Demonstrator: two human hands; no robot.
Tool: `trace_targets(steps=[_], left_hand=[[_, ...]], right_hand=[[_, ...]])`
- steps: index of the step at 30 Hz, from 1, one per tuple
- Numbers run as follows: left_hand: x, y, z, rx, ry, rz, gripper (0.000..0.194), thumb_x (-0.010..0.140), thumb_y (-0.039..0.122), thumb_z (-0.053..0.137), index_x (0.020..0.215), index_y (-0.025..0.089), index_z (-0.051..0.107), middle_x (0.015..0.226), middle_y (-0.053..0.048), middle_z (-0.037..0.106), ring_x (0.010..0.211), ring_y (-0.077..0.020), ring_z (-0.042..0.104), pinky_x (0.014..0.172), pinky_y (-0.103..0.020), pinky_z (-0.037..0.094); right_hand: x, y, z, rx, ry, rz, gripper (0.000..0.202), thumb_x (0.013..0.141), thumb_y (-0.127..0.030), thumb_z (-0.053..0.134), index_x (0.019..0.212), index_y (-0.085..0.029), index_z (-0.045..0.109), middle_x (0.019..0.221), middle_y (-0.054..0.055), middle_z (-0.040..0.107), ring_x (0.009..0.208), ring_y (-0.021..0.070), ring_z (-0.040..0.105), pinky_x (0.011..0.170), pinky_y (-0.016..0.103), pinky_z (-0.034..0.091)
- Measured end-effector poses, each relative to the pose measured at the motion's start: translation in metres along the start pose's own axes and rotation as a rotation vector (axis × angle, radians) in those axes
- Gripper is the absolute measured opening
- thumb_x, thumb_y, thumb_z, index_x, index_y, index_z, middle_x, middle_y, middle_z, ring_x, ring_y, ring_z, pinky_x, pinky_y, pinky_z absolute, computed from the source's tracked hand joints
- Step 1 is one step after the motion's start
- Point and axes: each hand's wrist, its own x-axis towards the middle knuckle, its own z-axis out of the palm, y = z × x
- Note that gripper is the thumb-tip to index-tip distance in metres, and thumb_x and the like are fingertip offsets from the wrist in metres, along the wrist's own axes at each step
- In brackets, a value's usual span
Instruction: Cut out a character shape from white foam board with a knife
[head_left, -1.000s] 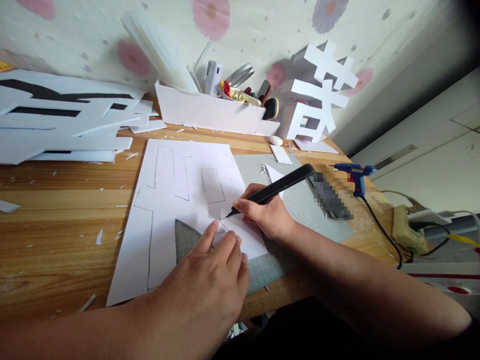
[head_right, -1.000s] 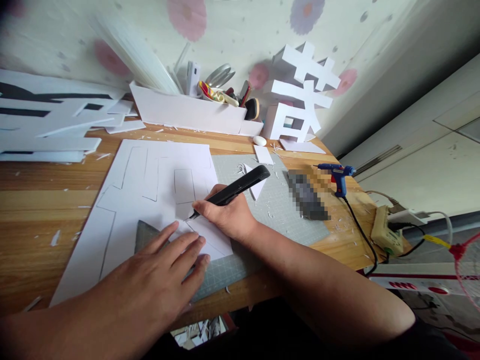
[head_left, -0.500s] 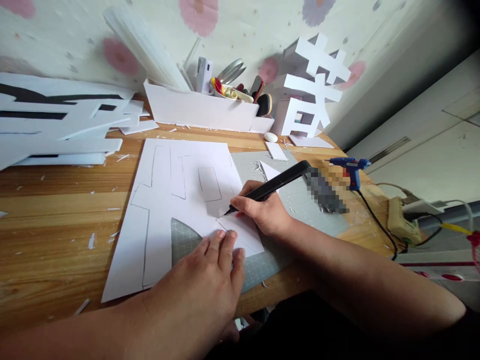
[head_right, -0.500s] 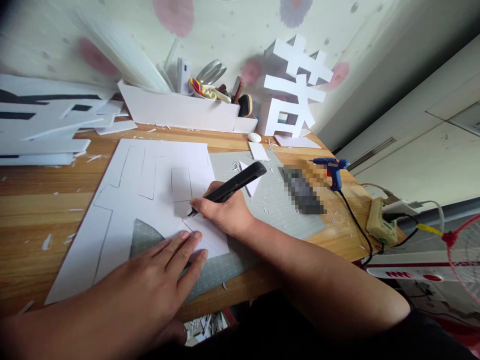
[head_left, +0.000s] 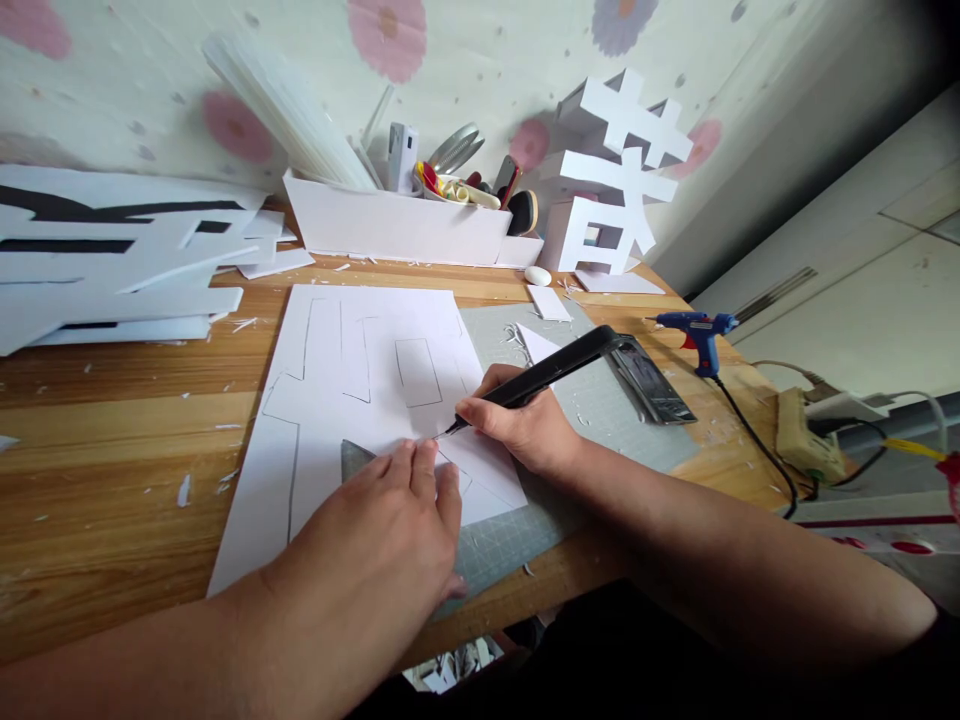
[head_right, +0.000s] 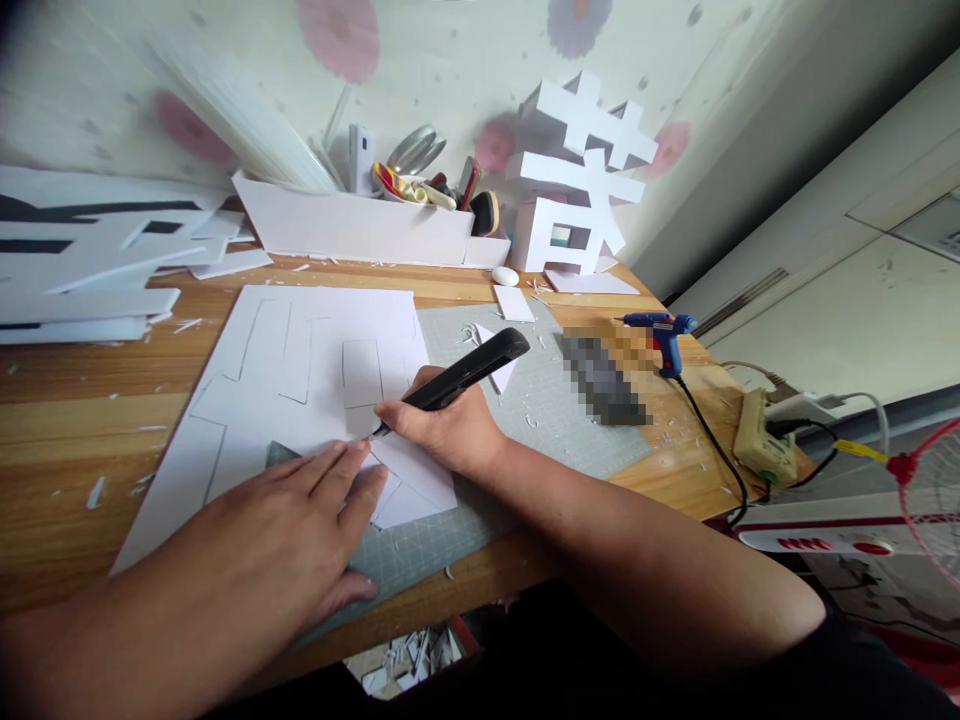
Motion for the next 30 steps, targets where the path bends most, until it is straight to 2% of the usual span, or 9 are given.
trace_targets(steps=[3, 7, 12, 20, 30], left_hand=[[0.003, -0.001, 0.000, -0.006, -0.034, -0.024, 0.089, 0.082, 0.060, 0.074, 0.140, -0.005, 0.054, 0.141, -0.046, 0.042, 0.130, -0.0513, 0.055, 0.103, -0.059, 0.054], [0.006, 0.000, -0.007, -0.035, -0.160, -0.049, 0.089, 0.083, 0.059, 0.074, 0.143, -0.003, 0.051, 0.144, -0.045, 0.038, 0.134, -0.0504, 0.051, 0.106, -0.057, 0.051], [0.007, 0.001, -0.014, -0.044, -0.219, -0.061, 0.093, 0.083, 0.059, 0.075, 0.147, -0.001, 0.046, 0.145, -0.045, 0.034, 0.136, -0.0503, 0.048, 0.108, -0.057, 0.049], [0.008, 0.002, -0.018, -0.033, -0.260, -0.067, 0.089, 0.085, 0.059, 0.072, 0.148, 0.001, 0.047, 0.148, -0.042, 0.034, 0.139, -0.0478, 0.046, 0.110, -0.054, 0.048], [0.009, 0.002, -0.018, -0.051, -0.224, -0.091, 0.087, 0.085, 0.054, 0.076, 0.149, 0.003, 0.046, 0.149, -0.040, 0.036, 0.139, -0.0459, 0.048, 0.109, -0.053, 0.050]], right_hand=[[0.000, -0.001, 0.000, -0.009, -0.002, -0.008, 0.035, 0.064, -0.046, 0.078, 0.056, -0.021, 0.054, 0.052, -0.003, 0.056, 0.052, 0.0105, 0.048, 0.048, 0.026, 0.037], [-0.002, 0.000, -0.001, -0.028, 0.001, -0.024, 0.035, 0.065, -0.046, 0.078, 0.056, -0.021, 0.055, 0.054, -0.002, 0.056, 0.054, 0.0110, 0.049, 0.049, 0.025, 0.039], [-0.003, 0.003, -0.005, -0.063, 0.016, -0.043, 0.034, 0.066, -0.047, 0.077, 0.059, -0.021, 0.056, 0.056, -0.002, 0.057, 0.056, 0.0114, 0.050, 0.050, 0.026, 0.040], [-0.002, 0.005, -0.013, -0.074, 0.010, -0.064, 0.032, 0.068, -0.044, 0.076, 0.058, -0.020, 0.056, 0.056, -0.002, 0.057, 0.056, 0.0110, 0.049, 0.051, 0.026, 0.039], [-0.004, 0.005, -0.023, -0.073, 0.032, -0.048, 0.031, 0.068, -0.043, 0.077, 0.059, -0.020, 0.058, 0.056, -0.002, 0.057, 0.055, 0.0123, 0.051, 0.052, 0.027, 0.040]])
